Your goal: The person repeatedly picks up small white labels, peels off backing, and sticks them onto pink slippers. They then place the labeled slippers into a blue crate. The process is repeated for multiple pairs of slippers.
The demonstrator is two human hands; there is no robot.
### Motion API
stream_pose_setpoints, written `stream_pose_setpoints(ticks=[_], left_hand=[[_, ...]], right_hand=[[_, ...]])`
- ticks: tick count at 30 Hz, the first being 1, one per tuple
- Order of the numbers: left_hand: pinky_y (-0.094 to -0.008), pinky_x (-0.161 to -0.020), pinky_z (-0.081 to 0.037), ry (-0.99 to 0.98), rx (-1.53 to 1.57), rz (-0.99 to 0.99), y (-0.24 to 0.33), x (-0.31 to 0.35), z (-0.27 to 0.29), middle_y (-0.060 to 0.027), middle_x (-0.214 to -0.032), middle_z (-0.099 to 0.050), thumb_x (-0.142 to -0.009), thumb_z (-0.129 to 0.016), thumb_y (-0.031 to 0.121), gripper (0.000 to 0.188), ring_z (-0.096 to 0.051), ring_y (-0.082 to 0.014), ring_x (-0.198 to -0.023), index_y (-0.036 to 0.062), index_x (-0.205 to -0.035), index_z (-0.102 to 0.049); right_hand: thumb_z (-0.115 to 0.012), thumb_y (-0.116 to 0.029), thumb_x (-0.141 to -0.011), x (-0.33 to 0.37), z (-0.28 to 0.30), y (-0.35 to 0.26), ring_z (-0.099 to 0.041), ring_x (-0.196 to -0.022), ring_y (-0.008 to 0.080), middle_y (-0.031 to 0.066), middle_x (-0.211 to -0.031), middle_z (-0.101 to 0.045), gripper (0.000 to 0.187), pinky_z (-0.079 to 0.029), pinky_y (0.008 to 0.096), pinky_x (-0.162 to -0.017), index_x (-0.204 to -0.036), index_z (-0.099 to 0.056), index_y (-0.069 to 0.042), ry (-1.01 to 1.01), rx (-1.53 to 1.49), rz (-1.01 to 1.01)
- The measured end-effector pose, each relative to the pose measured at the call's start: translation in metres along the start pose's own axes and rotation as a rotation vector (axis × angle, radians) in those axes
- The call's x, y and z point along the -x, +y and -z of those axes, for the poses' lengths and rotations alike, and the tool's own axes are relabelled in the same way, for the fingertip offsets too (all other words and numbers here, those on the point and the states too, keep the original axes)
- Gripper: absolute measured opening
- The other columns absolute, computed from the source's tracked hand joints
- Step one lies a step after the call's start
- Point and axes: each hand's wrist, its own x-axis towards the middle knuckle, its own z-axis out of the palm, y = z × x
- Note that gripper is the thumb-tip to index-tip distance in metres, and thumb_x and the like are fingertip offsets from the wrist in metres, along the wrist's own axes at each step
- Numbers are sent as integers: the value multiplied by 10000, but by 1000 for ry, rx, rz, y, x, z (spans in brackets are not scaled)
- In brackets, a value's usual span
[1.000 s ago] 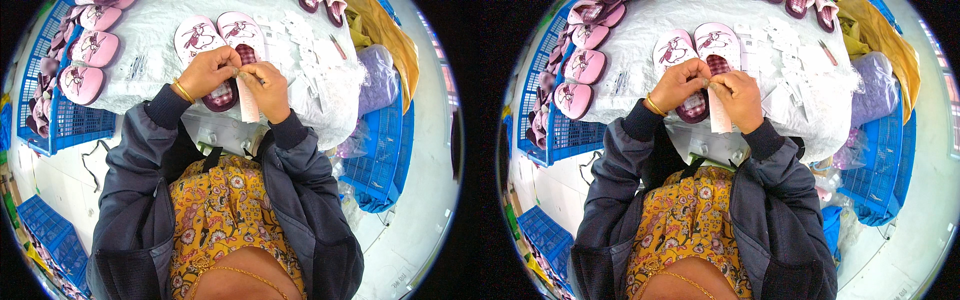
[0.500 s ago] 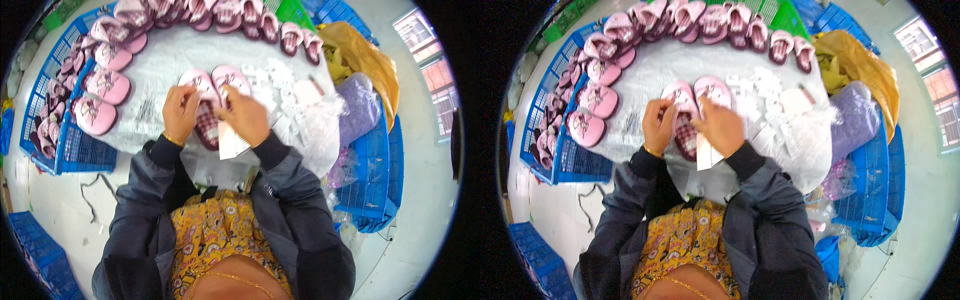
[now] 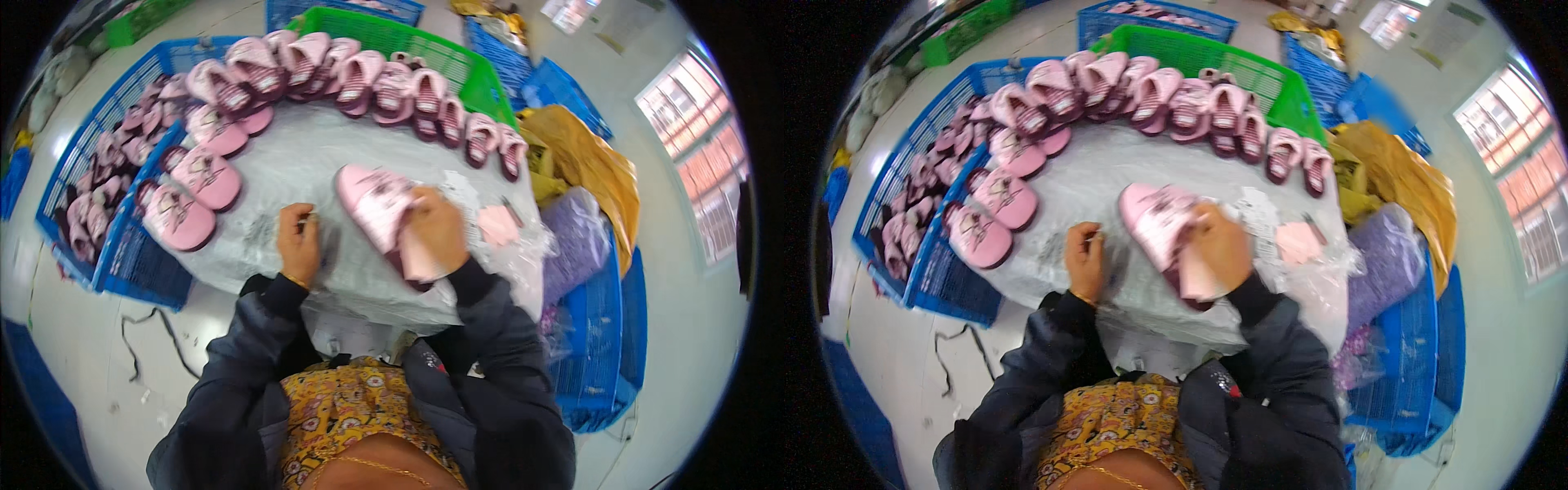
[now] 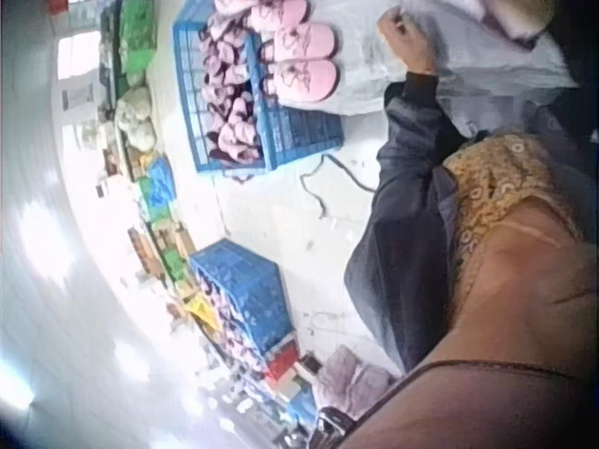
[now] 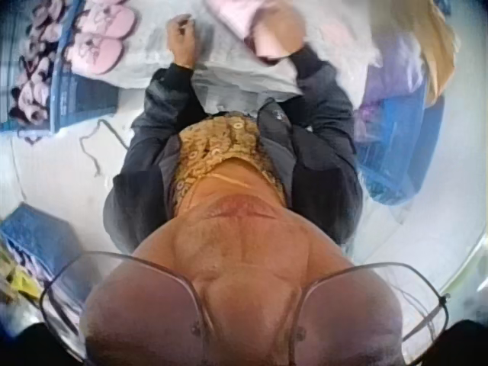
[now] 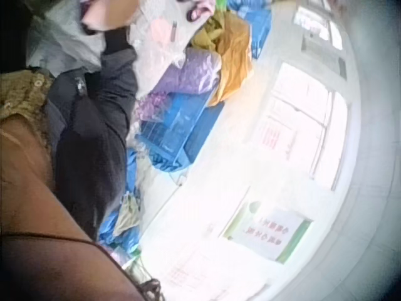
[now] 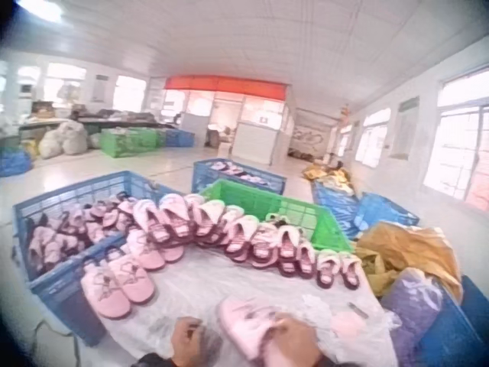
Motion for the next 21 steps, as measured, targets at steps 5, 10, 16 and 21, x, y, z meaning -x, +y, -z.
stream_pose_setpoints(ticks=[5, 10, 16, 21], left_hand=[[-269, -710, -461, -9, 19, 63, -3, 2, 5, -69, -1001, -560, -870, -618, -3, 154, -554, -156, -849, 39, -1018, -613], [-299, -726, -462, -28, -89, -62, 28, -27, 35, -91, -1036, -572, -804, -674, 2, 221, -563, -214, -885, 49, -1012, -615], [-484, -886, -431, 179, -1036, -392, 22, -127, 161, -82, -1114, -594, -729, -779, 204, 369, -537, -323, -1083, 122, -1064, -650], [-429, -917, -481, -368, -1310, 345, 21, -185, 215, -201, -1172, -625, -830, -688, 521, 575, -607, -369, -1087, 135, -1250, -609]], right_hand=[[-436, -314, -956, -226, 75, 12, -623, -827, 380, 221, -871, -639, 339, -480, 527, -735, -894, -632, -44, 198, 569, 414], [-513, -531, -931, -380, 136, 93, -643, -1009, 356, 201, -1104, -660, 563, -488, 430, -818, -1185, -603, -38, 508, 381, 176], [-523, -406, -994, -194, -12, 93, -637, -808, 202, 110, -898, -668, 402, -497, 335, -738, -1137, -625, -44, 33, 60, 73], [-603, -205, -973, -55, -44, 51, -606, -769, 83, 19, -899, -642, 242, -469, 220, -669, -1137, -625, -29, -123, -504, -299]])
